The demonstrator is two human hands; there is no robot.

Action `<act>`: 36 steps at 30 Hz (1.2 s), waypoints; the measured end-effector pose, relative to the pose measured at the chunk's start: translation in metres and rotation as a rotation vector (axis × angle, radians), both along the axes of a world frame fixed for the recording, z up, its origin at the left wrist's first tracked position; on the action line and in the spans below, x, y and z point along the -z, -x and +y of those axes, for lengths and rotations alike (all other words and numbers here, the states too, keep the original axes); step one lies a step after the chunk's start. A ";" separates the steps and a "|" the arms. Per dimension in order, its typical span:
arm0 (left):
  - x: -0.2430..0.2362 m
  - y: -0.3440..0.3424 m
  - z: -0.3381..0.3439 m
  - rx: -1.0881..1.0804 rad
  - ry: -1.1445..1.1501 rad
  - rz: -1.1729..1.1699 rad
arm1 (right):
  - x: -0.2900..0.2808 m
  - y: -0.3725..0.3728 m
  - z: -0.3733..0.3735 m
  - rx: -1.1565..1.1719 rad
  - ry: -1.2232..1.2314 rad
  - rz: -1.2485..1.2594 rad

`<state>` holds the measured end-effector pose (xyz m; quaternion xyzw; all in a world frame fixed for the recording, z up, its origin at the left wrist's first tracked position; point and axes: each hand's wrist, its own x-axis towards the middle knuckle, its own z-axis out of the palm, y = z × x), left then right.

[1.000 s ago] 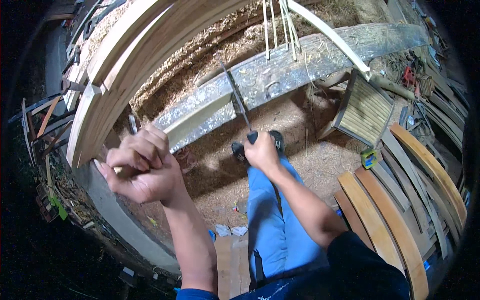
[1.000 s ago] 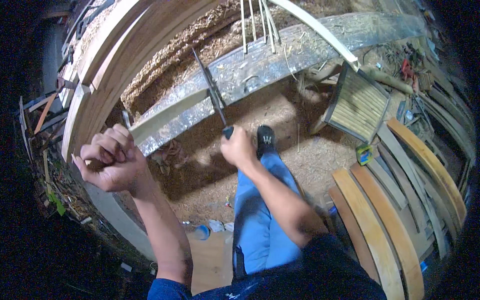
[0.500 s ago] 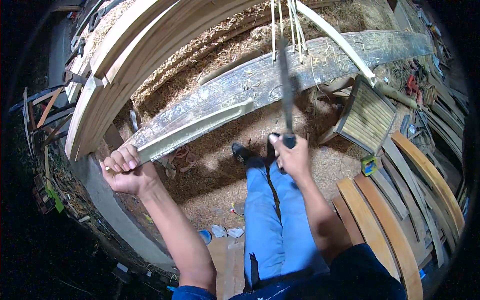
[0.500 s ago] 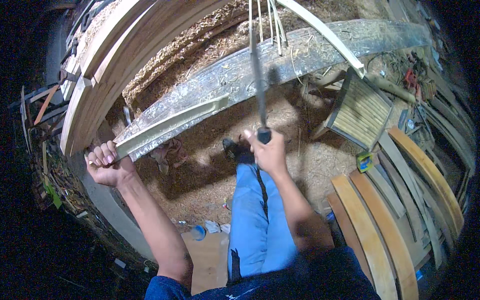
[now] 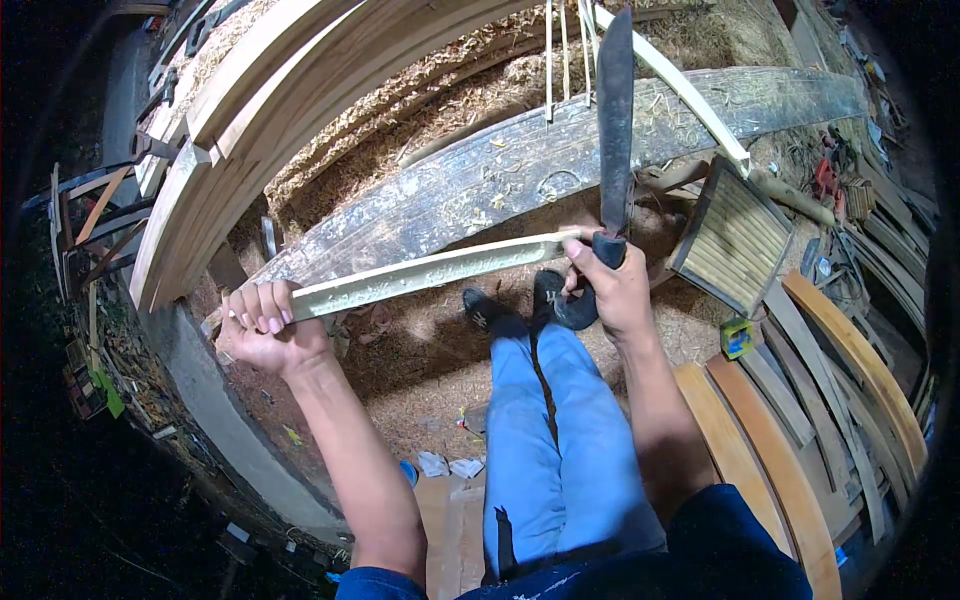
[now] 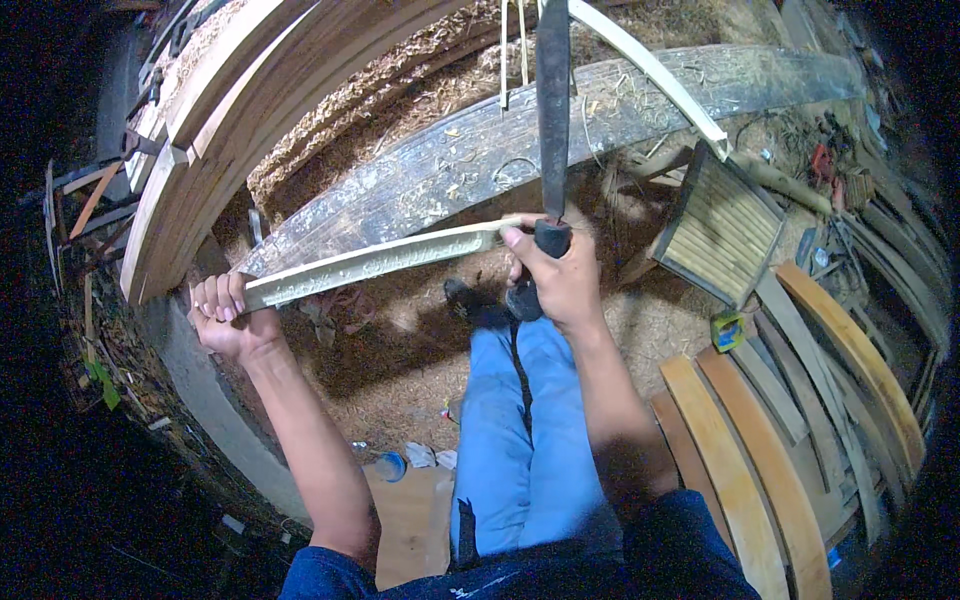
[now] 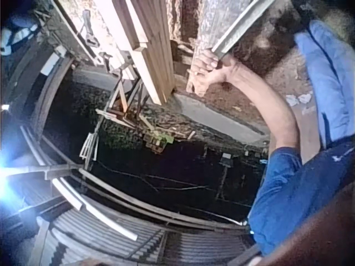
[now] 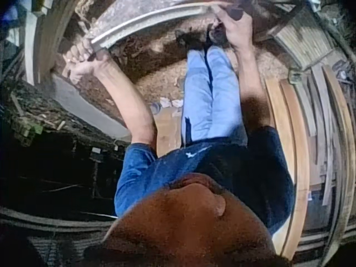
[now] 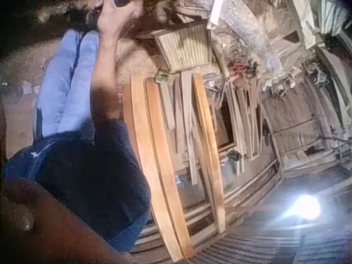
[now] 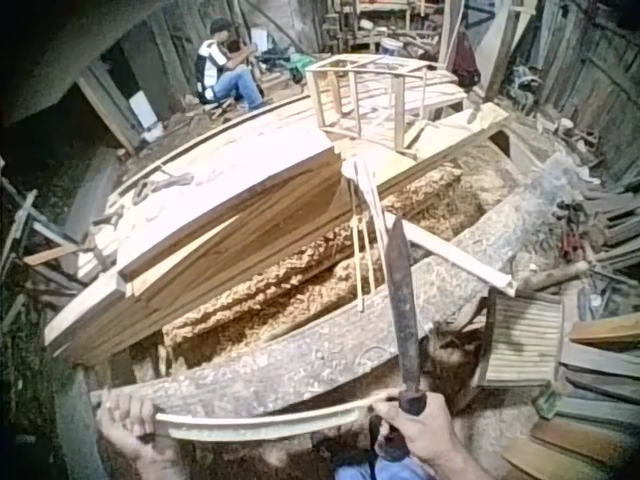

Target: The person carves and shapes pieces of wood using a large knife, holding the wood by hand and striking it with the blade to remove shavings and refine its form.

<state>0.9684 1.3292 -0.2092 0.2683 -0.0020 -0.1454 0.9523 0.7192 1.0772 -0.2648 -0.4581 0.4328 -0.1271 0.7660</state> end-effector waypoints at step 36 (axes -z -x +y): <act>-0.079 0.020 -0.159 0.469 -1.453 -1.253 | -0.103 -0.085 -0.076 -0.096 0.476 -0.227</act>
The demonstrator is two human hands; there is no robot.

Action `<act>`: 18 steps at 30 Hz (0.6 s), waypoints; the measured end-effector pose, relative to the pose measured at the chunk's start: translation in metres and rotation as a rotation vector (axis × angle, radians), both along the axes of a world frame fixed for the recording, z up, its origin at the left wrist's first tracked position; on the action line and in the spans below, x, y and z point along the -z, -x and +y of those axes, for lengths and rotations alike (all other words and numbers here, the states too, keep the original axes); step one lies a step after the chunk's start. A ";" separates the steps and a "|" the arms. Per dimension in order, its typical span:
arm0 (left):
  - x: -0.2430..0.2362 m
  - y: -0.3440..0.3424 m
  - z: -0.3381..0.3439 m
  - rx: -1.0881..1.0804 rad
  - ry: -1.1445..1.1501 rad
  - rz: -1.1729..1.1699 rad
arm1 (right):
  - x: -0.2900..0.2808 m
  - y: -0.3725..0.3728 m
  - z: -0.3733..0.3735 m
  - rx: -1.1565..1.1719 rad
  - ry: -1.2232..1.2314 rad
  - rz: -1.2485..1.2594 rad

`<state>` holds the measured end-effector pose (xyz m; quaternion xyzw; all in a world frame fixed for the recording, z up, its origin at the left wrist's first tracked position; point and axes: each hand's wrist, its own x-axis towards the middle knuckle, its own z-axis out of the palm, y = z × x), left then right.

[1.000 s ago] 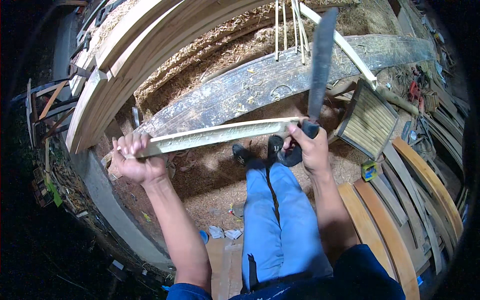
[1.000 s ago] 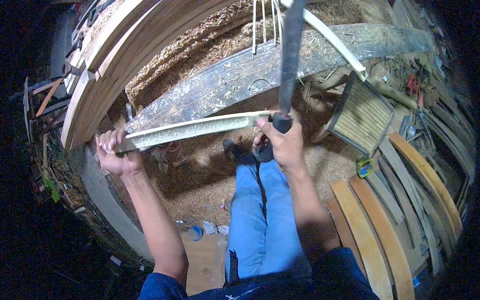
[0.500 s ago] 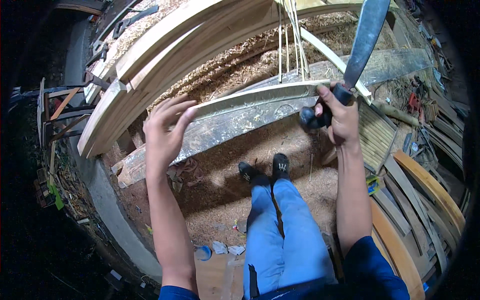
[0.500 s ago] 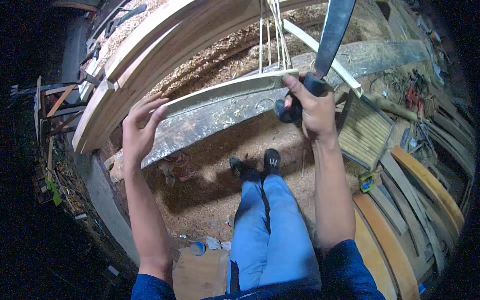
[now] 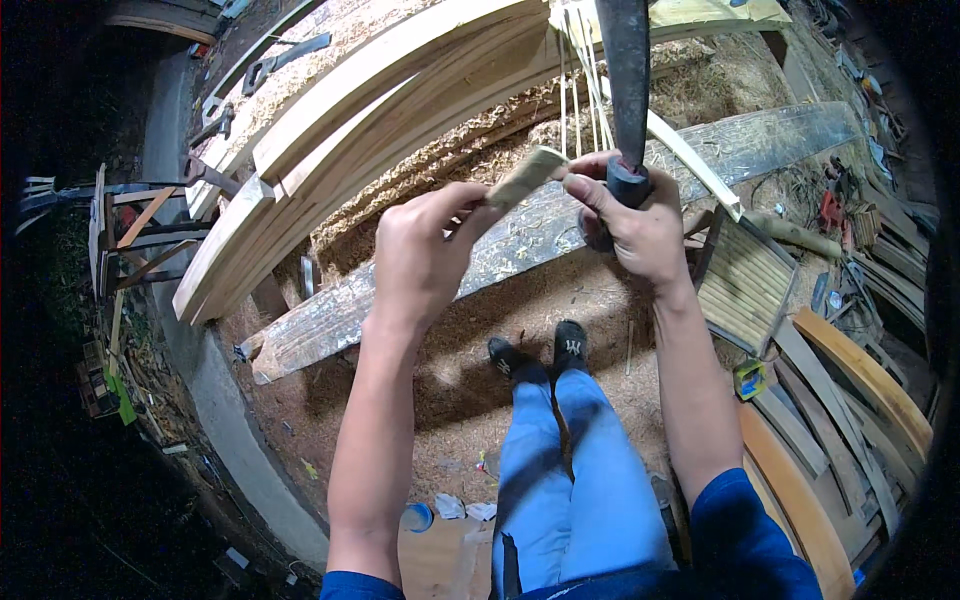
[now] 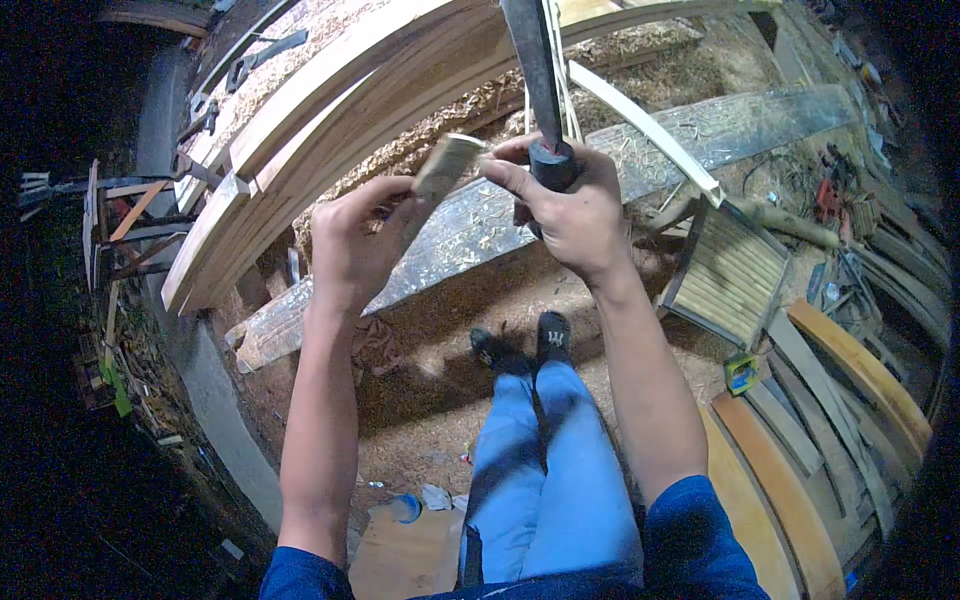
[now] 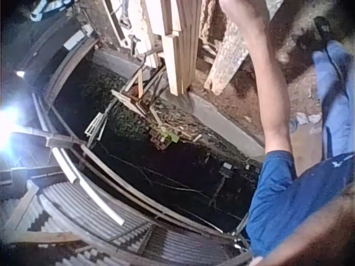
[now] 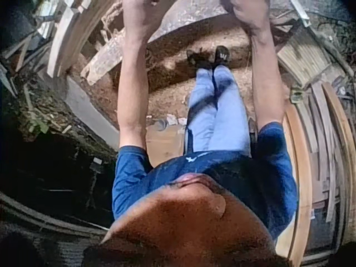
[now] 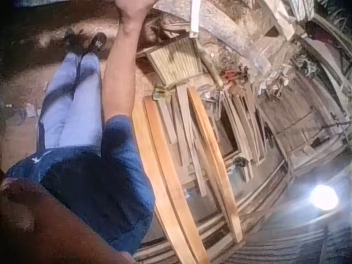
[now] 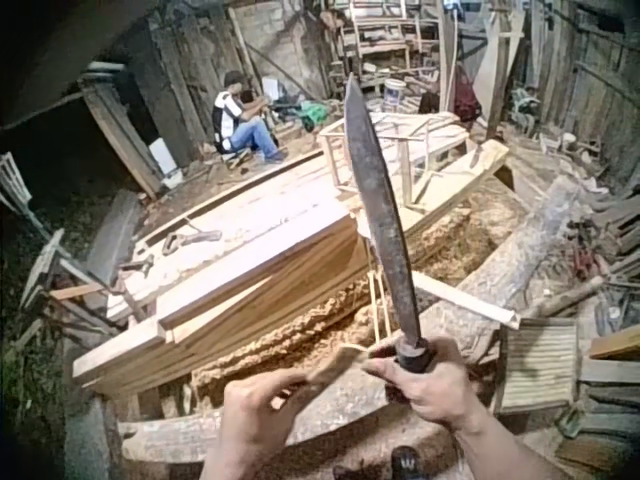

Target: The person carves and shapes pieces of wood using a large knife, holding the wood by hand and striking it with the blade to remove shavings and refine its form.

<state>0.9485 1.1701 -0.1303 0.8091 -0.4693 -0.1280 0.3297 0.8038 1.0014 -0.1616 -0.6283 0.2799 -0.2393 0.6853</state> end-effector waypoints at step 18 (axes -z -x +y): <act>0.016 0.007 0.080 -0.501 0.418 0.040 | 0.059 0.120 0.096 0.018 -0.399 0.568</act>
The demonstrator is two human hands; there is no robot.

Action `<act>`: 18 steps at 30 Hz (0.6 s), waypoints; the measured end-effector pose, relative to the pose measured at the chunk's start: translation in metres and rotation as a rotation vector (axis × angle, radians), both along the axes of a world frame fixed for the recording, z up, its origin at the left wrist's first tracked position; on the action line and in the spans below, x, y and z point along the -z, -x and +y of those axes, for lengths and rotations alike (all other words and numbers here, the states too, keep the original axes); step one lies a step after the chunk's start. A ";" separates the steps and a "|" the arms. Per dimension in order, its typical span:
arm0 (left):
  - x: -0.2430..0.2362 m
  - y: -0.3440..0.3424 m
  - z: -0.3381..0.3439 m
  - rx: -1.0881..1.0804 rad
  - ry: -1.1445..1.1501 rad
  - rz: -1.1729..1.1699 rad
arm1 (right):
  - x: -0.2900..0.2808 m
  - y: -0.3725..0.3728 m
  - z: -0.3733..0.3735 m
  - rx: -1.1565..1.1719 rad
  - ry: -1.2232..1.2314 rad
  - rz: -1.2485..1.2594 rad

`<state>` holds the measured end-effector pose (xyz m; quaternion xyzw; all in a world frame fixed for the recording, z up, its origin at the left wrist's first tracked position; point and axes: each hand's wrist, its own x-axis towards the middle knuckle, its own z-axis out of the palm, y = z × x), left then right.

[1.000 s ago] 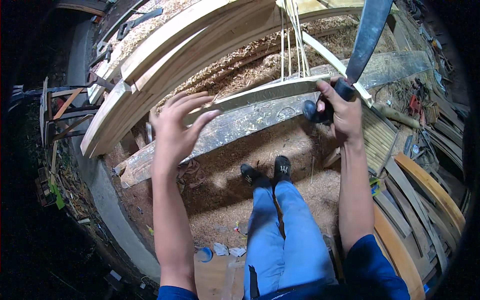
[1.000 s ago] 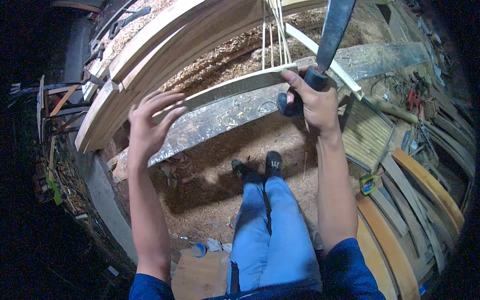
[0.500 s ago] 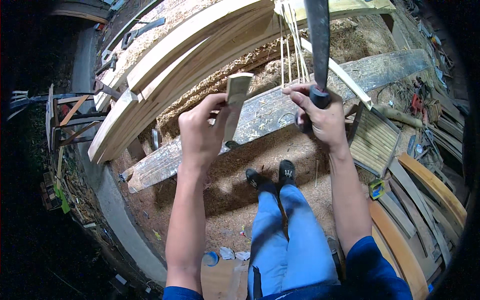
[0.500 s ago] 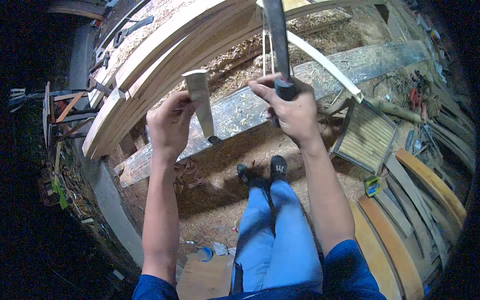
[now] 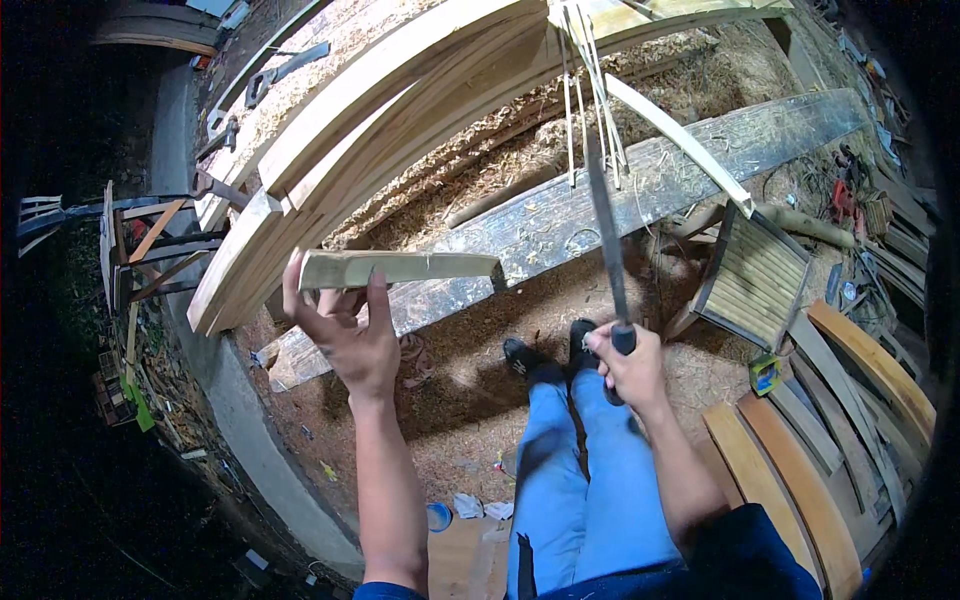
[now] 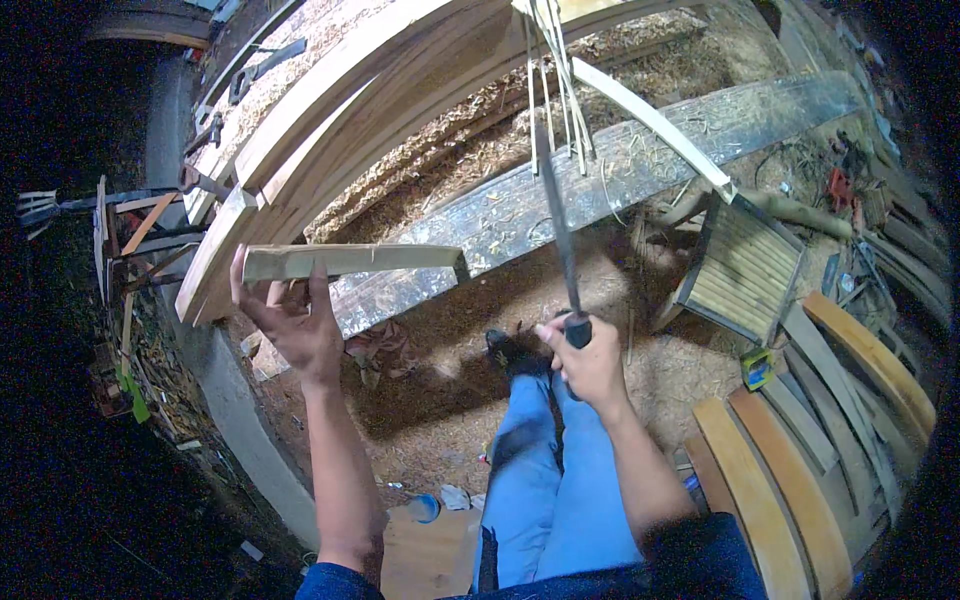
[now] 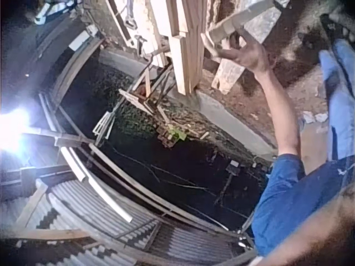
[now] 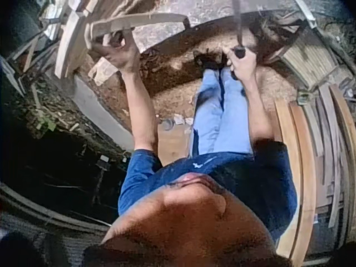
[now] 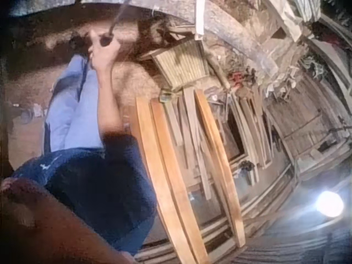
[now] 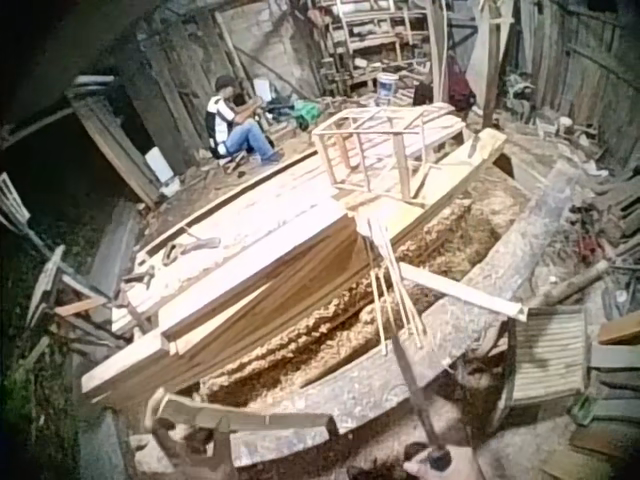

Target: The person carves and shapes pieces of wood using a large knife, holding the wood by hand and striking it with the blade to remove shavings and refine its form.

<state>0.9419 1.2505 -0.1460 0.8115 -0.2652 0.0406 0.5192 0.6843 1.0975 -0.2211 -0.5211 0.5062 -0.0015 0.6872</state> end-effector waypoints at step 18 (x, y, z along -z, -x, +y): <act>-0.053 0.025 0.012 -0.067 -0.225 -0.327 | -0.032 -0.041 0.056 -0.382 0.236 -0.296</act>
